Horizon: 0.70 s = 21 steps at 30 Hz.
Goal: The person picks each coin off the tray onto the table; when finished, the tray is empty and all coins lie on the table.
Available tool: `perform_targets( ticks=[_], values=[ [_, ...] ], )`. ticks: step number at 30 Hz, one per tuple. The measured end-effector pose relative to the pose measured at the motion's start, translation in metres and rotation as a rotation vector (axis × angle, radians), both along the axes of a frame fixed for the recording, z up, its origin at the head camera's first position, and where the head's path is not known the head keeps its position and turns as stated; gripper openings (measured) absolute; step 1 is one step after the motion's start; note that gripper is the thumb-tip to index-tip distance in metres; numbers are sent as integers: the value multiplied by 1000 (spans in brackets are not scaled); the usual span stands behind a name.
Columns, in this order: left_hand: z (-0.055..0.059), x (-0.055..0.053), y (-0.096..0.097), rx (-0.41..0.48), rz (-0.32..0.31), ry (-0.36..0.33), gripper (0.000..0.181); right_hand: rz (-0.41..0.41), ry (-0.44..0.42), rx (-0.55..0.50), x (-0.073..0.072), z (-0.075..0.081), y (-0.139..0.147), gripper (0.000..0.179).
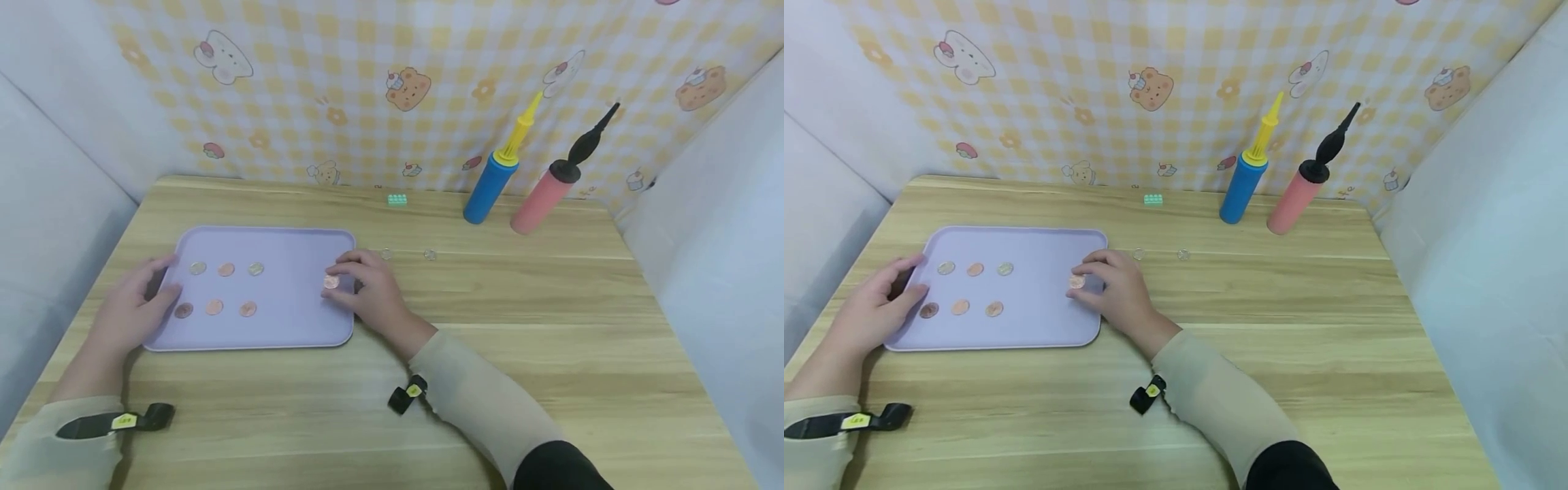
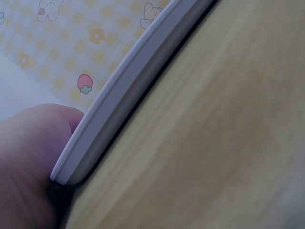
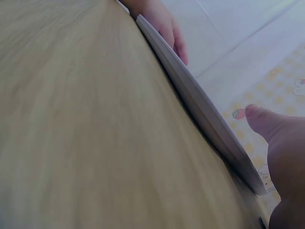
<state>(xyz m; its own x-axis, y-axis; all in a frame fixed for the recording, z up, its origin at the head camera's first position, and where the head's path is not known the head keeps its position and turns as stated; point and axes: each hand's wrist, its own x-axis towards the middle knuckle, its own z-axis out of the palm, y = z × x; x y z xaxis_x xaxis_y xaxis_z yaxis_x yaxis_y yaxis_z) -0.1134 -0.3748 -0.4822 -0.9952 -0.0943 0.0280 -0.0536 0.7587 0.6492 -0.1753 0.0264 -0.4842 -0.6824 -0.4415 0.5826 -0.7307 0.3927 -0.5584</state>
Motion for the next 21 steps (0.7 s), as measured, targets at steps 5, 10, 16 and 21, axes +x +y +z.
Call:
perform_targets(
  ticks=[5,10,16,21],
  values=[
    [-1,-1,-2,-5,-7,2,60,-13,-25,9,1,-2,19,35],
    [2,-2,0,-2,-16,6,57,-11,-44,4,-2,-5,40,32],
    [0,-1,-1,6,-21,20,56,-64,-86,20,-1,-4,73,33],
    [0,0,-1,6,-21,25,55,-123,-152,11,0,-4,100,32]
  ],
)
